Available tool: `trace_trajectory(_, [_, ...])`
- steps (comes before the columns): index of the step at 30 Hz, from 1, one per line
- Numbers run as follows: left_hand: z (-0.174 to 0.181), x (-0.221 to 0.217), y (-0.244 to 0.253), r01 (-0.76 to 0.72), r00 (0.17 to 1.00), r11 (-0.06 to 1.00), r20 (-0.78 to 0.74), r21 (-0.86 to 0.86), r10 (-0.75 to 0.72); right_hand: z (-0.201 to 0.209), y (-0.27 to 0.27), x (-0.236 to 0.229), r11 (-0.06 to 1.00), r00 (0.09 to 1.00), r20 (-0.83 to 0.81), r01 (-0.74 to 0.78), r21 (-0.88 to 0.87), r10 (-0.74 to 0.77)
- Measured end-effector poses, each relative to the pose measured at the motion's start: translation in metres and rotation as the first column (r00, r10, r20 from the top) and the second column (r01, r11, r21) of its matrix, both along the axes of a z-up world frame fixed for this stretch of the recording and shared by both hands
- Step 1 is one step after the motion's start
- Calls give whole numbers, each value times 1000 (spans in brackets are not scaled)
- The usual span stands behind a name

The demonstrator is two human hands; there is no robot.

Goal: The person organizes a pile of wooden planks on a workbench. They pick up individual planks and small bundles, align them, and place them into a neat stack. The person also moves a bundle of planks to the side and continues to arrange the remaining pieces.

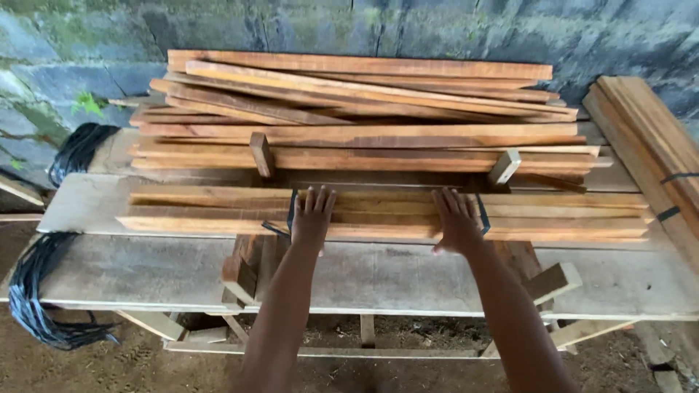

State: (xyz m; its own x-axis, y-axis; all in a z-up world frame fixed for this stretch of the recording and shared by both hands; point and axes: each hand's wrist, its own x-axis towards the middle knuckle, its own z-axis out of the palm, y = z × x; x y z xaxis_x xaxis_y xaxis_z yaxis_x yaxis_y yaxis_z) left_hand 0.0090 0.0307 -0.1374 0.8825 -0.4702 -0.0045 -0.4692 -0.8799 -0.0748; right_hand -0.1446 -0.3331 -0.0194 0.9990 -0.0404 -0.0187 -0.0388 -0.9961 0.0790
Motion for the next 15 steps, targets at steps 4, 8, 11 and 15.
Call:
trace_trajectory(4, [17, -28, 6, 149, 832, 983, 551, -104, -68, -25, -9, 6, 997, 992, 116, -37, -62, 44])
trace_trajectory(8, [45, -51, 4, 155, 649, 980, 761, -122, -8, -38, -4, 1, 963, 936, 333, -18, -267, 110])
trace_trajectory(11, [51, -50, 2, 175, 523, 975, 852, -135, 24, -31, 2, -2, 963, 922, 367, -23, -270, 125])
trace_trajectory(15, [54, -50, 4, 199, 512, 975, 859, -103, -13, -20, 5, -3, 989, 960, 272, -36, -143, 74])
